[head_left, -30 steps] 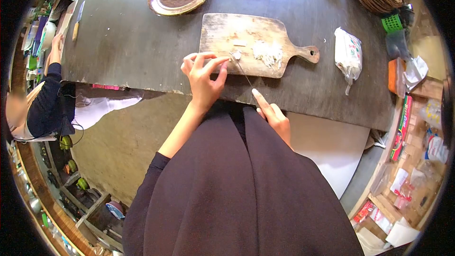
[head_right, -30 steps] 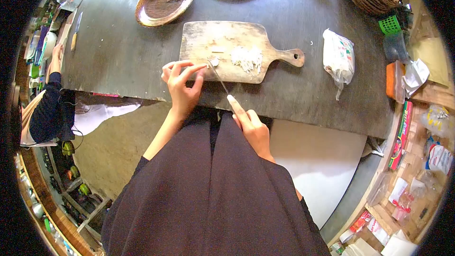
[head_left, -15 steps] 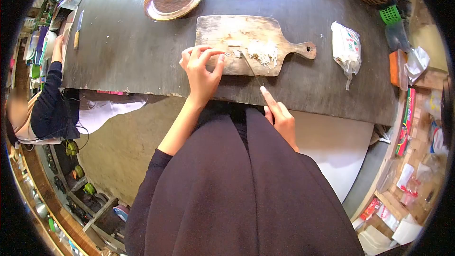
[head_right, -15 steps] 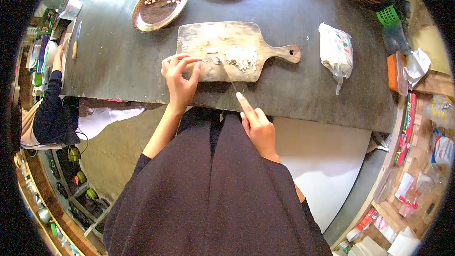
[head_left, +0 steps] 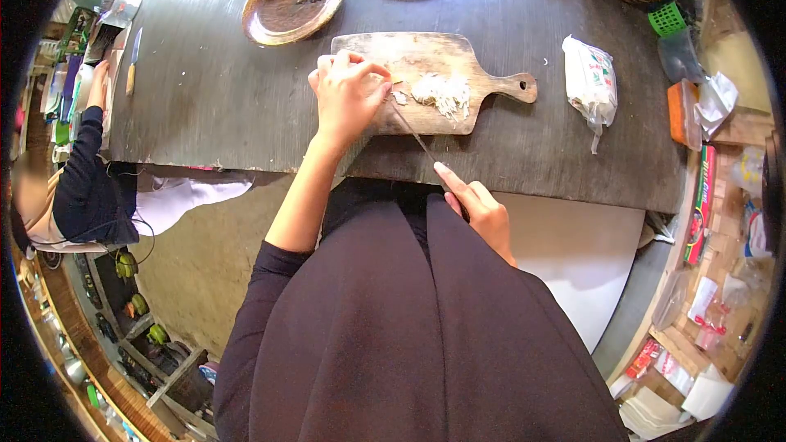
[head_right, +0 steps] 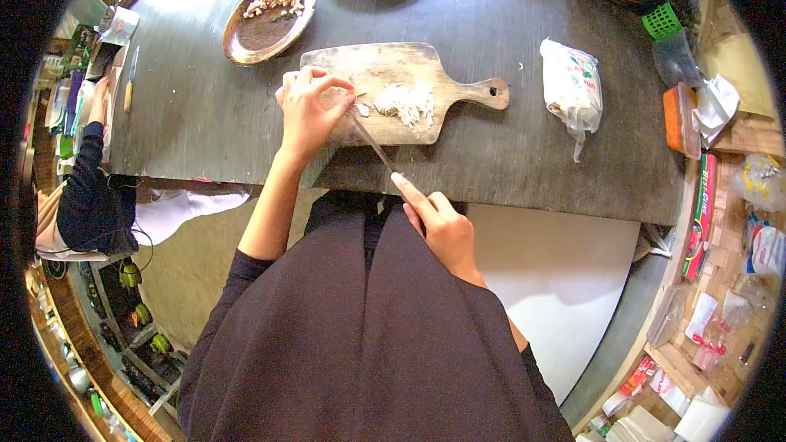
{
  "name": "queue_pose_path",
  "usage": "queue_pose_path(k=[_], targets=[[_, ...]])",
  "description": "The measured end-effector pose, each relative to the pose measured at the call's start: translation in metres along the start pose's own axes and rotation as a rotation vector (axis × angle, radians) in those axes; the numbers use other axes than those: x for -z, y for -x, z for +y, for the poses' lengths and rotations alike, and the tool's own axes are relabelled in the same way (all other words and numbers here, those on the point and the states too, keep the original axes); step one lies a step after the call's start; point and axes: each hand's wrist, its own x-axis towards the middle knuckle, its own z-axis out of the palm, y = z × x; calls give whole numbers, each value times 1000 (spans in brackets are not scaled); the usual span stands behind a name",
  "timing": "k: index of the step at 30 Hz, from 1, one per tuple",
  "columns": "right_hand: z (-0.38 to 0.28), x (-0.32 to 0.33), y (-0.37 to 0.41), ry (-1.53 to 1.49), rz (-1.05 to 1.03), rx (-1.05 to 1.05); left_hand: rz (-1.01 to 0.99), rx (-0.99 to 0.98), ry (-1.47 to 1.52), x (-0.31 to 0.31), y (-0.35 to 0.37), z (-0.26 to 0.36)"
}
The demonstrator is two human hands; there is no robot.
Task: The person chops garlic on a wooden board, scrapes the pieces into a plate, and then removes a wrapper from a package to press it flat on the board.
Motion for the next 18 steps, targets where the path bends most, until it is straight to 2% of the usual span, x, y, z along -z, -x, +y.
queue_pose_path(k=[2,4,6,8,10,14,18], targets=[[1,0,-1,15,-17,-1,-111,85,120,3,-3,-6],[7,-5,-3,48,-63,52,-117,113,137,5,-3,-11],[8,-10,-8,37,-65,59,-55,209,314,5,0,-18],[9,-14,-11,21,-72,65,-56,194,349,12,0,-22],[13,-16,-14,-30,-50,43,-1,305,574,15,3,-26],[21,-6,-21,-114,-41,15,-12,338,579,22,13,-30],[23,4,-24,-104,-35,-30,-64,350,644,26,23,-9]])
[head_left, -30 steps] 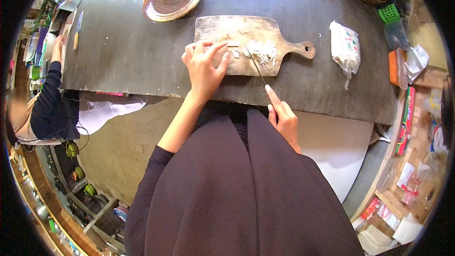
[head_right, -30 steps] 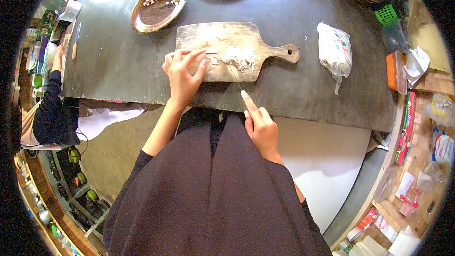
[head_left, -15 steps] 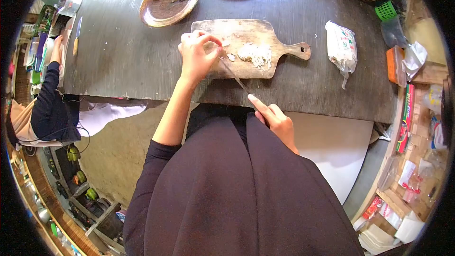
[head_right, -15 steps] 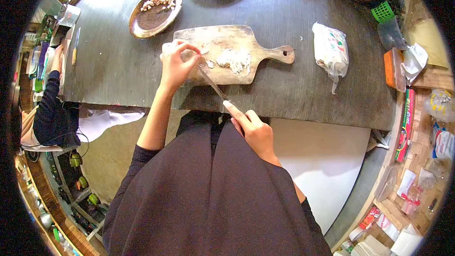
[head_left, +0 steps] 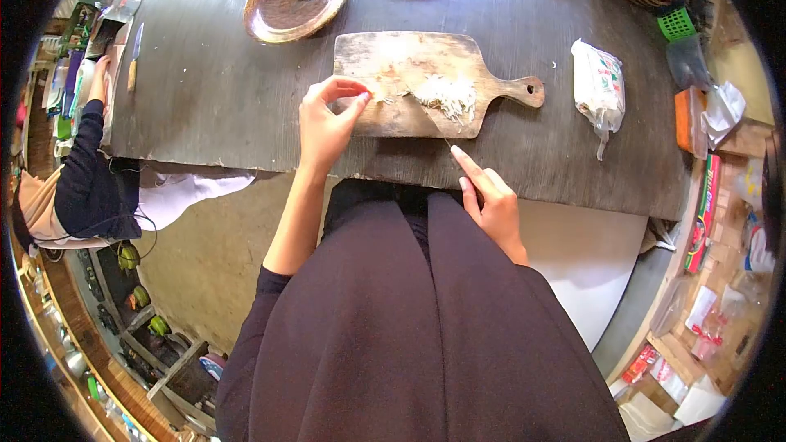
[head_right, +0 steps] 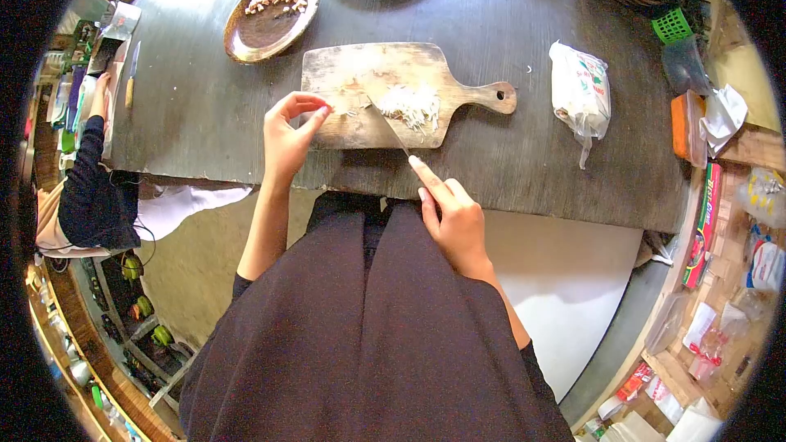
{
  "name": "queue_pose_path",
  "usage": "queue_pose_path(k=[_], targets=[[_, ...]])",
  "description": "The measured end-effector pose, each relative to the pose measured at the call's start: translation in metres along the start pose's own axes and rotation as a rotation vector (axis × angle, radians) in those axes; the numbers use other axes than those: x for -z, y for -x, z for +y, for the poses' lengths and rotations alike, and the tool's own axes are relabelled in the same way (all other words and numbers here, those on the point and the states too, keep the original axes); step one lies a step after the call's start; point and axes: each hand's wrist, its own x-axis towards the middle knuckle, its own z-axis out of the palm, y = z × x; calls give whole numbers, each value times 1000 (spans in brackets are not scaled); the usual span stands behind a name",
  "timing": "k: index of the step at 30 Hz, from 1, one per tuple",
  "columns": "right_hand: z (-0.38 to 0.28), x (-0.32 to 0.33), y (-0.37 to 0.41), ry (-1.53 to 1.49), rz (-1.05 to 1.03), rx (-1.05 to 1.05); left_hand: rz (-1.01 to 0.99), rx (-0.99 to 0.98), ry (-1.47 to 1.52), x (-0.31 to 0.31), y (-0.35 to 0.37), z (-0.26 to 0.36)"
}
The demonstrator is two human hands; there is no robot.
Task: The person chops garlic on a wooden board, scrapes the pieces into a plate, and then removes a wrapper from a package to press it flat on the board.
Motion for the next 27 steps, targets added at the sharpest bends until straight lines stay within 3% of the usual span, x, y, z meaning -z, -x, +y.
queue_pose_path(k=[6,20,27], targets=[[-3,5,-2,-39,-10,-1,78,-78,-367,-8,15,-5],[-12,10,0,4,-122,22,141,9,-135,12,20,-14],[-11,8,-8,28,-139,36,85,25,-170,3,37,-3]])
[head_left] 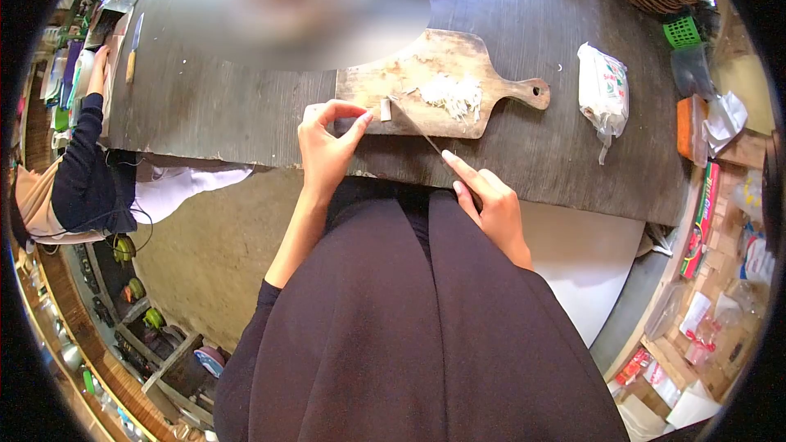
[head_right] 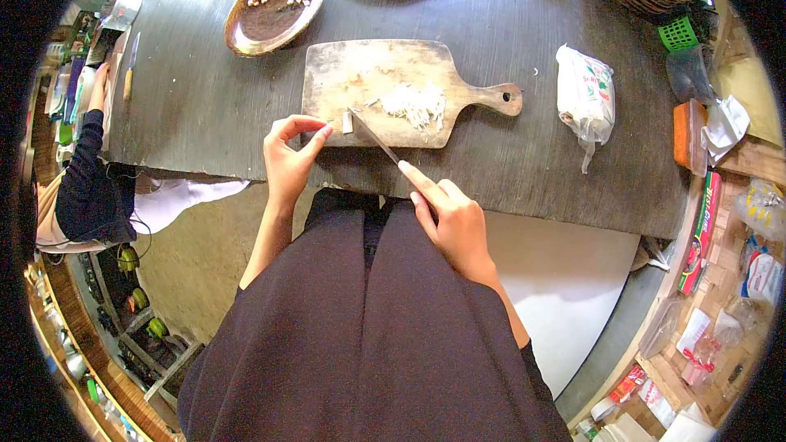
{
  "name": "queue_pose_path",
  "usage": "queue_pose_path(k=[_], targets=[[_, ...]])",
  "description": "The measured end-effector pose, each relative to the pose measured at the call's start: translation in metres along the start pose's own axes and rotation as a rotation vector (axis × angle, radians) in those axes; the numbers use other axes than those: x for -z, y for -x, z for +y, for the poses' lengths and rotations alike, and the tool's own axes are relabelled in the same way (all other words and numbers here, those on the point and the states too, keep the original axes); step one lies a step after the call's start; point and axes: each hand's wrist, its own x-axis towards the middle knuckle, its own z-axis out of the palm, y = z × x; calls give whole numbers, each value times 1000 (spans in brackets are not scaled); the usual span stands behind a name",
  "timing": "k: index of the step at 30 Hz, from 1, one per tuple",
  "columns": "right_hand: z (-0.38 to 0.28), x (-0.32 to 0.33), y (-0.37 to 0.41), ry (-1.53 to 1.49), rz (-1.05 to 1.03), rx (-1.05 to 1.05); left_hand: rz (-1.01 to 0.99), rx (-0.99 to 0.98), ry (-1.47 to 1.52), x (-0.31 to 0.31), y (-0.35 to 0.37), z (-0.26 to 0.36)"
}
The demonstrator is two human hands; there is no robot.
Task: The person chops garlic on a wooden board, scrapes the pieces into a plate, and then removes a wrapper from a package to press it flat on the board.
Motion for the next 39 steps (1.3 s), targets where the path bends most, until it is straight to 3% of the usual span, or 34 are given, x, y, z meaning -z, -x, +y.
queue_pose_path(k=[7,13,25,39], targets=[[-4,4,-6,11,47,-23,38,-14,-7,-11,7,7],[-5,8,-3,-11,37,-38,128,-197,-248,-25,12,11],[-3,13,-11,13,-21,-16,174,-286,-473,-25,8,13],[-9,29,-17,14,-100,-4,157,-268,-463,-11,-5,2]])
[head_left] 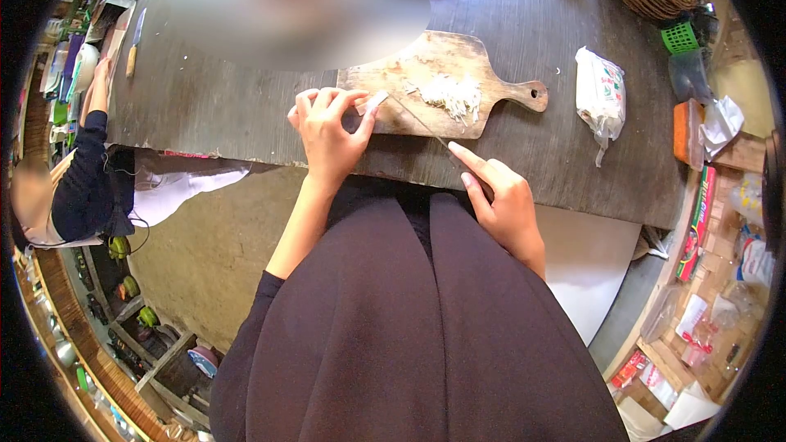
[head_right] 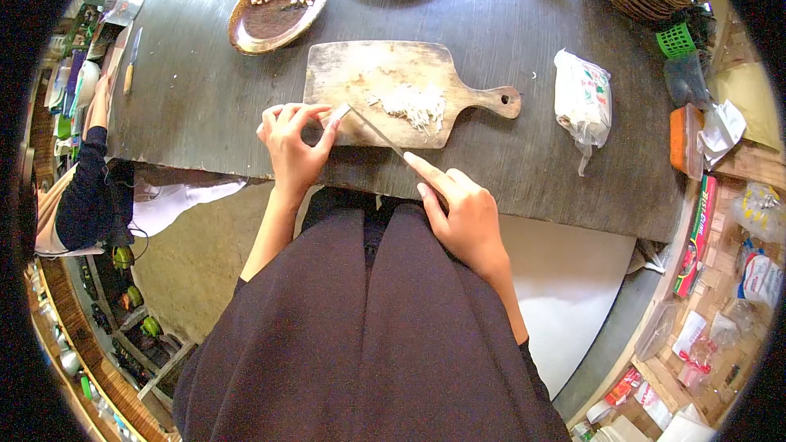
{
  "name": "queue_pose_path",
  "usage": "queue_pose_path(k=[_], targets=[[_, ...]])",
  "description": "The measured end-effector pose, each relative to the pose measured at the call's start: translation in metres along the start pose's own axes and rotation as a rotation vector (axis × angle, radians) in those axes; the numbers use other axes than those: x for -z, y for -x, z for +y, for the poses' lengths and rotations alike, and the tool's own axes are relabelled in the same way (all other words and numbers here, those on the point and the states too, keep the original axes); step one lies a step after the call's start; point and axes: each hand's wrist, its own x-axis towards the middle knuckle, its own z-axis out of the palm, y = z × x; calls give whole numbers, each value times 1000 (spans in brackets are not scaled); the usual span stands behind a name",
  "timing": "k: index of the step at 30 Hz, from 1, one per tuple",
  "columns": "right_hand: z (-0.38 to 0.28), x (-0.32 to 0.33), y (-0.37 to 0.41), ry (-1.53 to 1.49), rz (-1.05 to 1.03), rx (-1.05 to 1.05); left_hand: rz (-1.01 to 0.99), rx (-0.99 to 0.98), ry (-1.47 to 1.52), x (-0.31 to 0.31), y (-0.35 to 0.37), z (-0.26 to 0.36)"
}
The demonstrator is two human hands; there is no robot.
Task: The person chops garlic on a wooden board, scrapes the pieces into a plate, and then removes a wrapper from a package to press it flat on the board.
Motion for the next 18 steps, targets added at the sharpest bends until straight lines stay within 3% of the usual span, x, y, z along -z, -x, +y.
queue_pose_path(k=[18], targets=[[-1,-7,-2,-12,-31,-53,54,73,39,-11,1,0]])
